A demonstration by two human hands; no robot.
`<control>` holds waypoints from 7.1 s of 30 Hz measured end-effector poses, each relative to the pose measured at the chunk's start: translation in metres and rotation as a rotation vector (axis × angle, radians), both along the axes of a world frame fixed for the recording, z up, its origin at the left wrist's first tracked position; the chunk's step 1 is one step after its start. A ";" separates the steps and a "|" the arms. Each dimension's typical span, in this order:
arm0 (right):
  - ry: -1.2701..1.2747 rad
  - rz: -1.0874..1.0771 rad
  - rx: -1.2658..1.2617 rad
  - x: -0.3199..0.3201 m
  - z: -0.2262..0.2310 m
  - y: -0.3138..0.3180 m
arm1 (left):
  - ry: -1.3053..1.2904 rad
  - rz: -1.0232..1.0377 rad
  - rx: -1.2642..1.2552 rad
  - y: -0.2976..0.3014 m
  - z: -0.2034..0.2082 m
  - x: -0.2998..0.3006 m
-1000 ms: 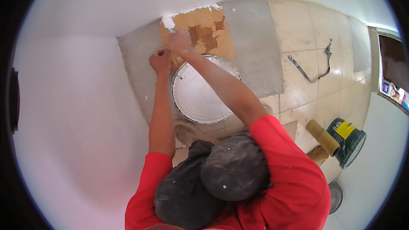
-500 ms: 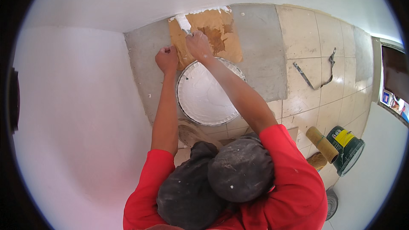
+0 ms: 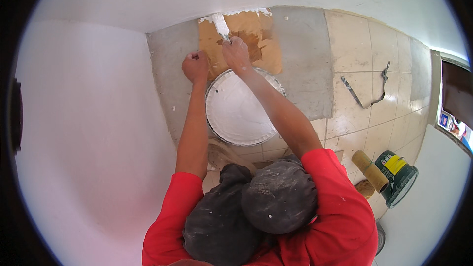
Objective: The person is painting a wall with white paint using a brush. They repeatedly dip the brush into a paint bucket and apply the paint to a specific area of the wall, covering a brownish patch.
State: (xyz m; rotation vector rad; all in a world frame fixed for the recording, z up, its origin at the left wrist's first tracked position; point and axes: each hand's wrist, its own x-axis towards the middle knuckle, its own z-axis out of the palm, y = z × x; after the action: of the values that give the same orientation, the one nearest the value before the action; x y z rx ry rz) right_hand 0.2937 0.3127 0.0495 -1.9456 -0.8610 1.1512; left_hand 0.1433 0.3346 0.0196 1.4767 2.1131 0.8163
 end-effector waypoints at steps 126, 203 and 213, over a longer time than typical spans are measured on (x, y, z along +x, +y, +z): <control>-0.187 0.016 0.120 -0.133 0.008 0.051 | 0.037 -0.011 0.004 -0.078 0.062 -0.070; -0.537 -0.330 -0.131 0.196 -0.019 -0.174 | -0.219 -0.268 -0.352 -0.220 0.029 -0.123; -0.501 -0.407 -0.018 0.207 0.012 -0.178 | -0.456 -0.212 -0.420 -0.212 0.083 -0.090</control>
State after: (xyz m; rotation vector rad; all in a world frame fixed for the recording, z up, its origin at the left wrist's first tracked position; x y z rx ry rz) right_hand 0.5006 0.1348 0.0612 -2.3286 -0.6486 0.4412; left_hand 0.0533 0.1222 0.1024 1.1362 1.6301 0.5252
